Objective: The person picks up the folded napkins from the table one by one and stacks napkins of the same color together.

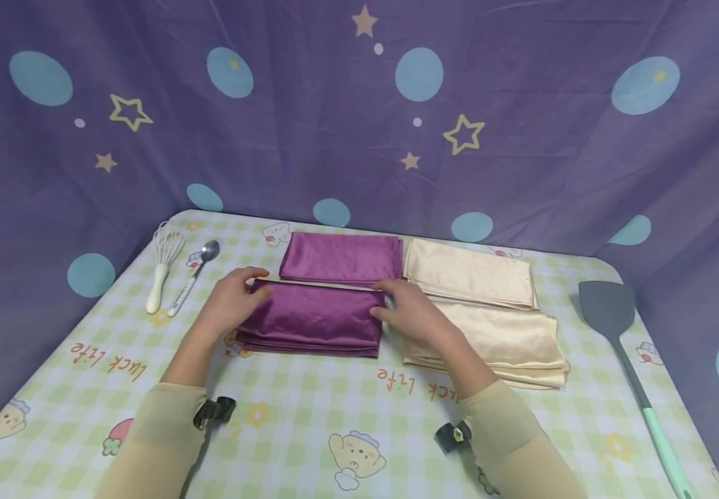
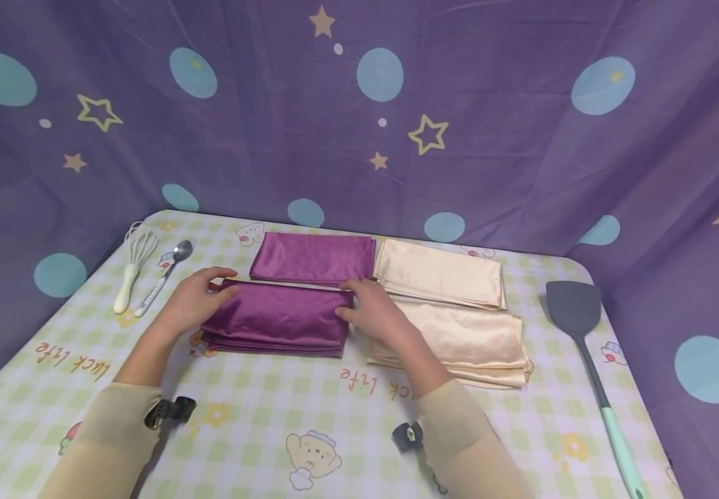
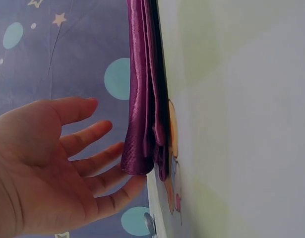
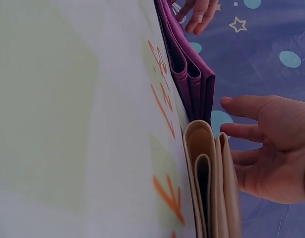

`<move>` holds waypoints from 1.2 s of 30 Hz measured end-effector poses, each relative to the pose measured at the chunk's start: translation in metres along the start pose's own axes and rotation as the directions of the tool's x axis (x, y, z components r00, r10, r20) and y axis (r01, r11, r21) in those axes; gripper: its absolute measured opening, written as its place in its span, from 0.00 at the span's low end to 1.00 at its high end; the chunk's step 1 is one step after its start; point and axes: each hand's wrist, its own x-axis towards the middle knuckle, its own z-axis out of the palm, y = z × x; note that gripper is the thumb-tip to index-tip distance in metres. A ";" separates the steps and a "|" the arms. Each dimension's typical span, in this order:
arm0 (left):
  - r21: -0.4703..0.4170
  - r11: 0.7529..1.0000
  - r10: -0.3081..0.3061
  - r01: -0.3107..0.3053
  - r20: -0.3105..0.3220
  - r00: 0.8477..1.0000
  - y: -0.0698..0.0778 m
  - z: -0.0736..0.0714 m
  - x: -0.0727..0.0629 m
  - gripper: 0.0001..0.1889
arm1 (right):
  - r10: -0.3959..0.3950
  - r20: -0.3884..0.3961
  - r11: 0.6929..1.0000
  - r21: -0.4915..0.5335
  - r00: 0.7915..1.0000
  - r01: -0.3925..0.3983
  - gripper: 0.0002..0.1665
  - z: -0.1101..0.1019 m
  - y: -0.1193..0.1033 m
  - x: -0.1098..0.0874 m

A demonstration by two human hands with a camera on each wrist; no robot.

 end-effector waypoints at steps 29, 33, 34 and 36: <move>-0.021 0.995 -0.092 0.097 0.179 0.979 -0.019 0.002 0.009 0.36 | 0.062 -0.054 0.998 -0.010 0.997 -0.062 0.26 0.011 0.011 0.015; -0.022 0.992 -0.120 0.126 0.174 0.977 -0.020 0.003 0.010 0.33 | 0.086 -0.047 0.996 -0.016 0.995 -0.087 0.22 0.011 0.011 0.016; -0.029 0.990 -0.128 0.135 0.172 0.977 -0.020 0.004 0.010 0.33 | 0.095 -0.044 0.995 -0.018 0.994 -0.096 0.21 0.011 0.011 0.016; -0.052 0.987 -0.143 0.154 0.171 0.975 -0.020 0.004 0.009 0.30 | 0.112 -0.039 0.993 -0.021 0.993 -0.113 0.18 0.011 0.011 0.016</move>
